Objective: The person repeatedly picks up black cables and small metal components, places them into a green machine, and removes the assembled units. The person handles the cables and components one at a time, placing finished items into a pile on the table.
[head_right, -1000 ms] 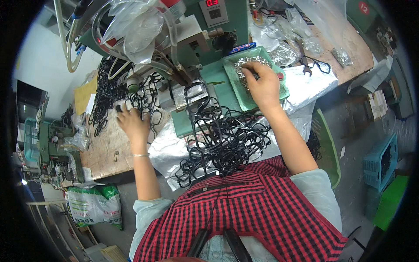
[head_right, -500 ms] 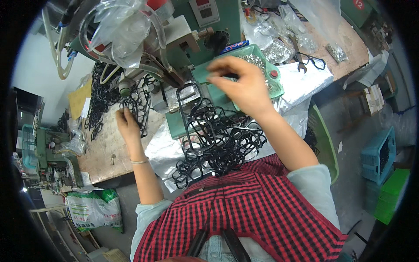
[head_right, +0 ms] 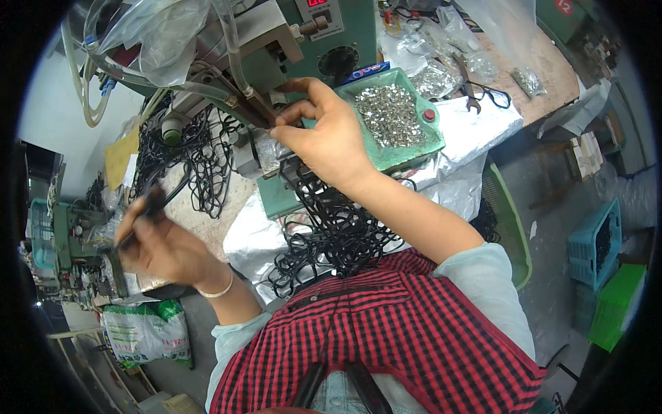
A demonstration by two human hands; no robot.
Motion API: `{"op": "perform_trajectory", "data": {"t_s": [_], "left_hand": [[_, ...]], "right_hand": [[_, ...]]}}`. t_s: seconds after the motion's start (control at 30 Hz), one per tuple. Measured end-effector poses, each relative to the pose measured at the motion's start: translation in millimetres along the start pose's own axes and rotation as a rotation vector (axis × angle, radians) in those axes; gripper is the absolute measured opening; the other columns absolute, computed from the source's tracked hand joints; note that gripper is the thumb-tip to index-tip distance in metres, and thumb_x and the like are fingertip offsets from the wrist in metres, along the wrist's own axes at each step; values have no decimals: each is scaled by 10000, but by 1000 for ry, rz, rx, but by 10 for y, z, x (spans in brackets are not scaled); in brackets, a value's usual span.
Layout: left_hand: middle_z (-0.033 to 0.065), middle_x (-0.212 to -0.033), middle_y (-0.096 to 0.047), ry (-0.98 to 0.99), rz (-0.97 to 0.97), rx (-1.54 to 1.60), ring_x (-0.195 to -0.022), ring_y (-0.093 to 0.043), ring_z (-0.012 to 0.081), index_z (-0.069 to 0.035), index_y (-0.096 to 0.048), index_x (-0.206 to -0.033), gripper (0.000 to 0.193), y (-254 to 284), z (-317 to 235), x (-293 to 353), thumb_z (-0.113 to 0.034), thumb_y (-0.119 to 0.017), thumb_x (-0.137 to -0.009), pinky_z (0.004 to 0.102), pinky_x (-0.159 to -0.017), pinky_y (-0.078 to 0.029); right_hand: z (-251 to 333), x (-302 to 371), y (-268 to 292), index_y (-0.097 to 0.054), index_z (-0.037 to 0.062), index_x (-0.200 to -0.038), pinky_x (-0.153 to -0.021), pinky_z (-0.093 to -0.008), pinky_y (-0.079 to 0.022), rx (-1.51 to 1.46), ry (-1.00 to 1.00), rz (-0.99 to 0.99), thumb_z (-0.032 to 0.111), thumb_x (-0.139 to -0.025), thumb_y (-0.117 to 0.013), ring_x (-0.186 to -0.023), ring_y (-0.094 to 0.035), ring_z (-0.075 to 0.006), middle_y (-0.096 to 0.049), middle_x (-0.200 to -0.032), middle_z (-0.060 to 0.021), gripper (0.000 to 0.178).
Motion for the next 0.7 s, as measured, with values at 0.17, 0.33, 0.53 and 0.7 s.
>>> {"op": "perform_trajectory", "data": {"t_s": [0.17,0.33,0.53,0.7], "left_hand": [[119,-1023,-577,-133,174,75,-954,-601,229,-43,-543,-1144,167,-352,-532,62,-137,-551,-1006,369,-882,-505],[147,-1054,-629,32,193,139,-987,-605,233,-44,-551,-1132,173,-532,-155,199,-18,-573,-963,421,-931,-513],[180,-1105,-648,94,180,211,-1057,-645,259,-36,-578,-1197,222,-506,51,-92,10,-522,-987,479,-924,-592],[102,-1118,-670,188,1,326,-1010,-666,213,-29,-595,-1169,196,-518,521,-135,-11,-590,-974,381,-928,-558]], "right_hand": [[161,194,-143,-470,-52,-1341,-921,-283,-468,-70,-34,34,25,-840,-689,-950,-642,-133,-696,-958,-86,552],[71,101,-149,-468,-50,-1357,-881,-260,-474,90,-98,35,41,-844,-733,-916,-629,-106,-691,-957,-76,585],[-98,123,-55,-498,-67,-1317,-847,-255,-496,-117,-4,-39,47,-854,-712,-906,-655,-103,-733,-920,-92,522],[-135,170,-109,-489,-62,-1334,-853,-246,-490,-160,-42,-76,24,-859,-693,-919,-653,-101,-738,-935,-85,524]]}}
Point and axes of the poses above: each hand's wrist, its own x-axis away from the middle knuckle, its own y-axis out of the back of the hand, z = x × y, the point moved 8 cm from there along -x, towards the middle knuckle
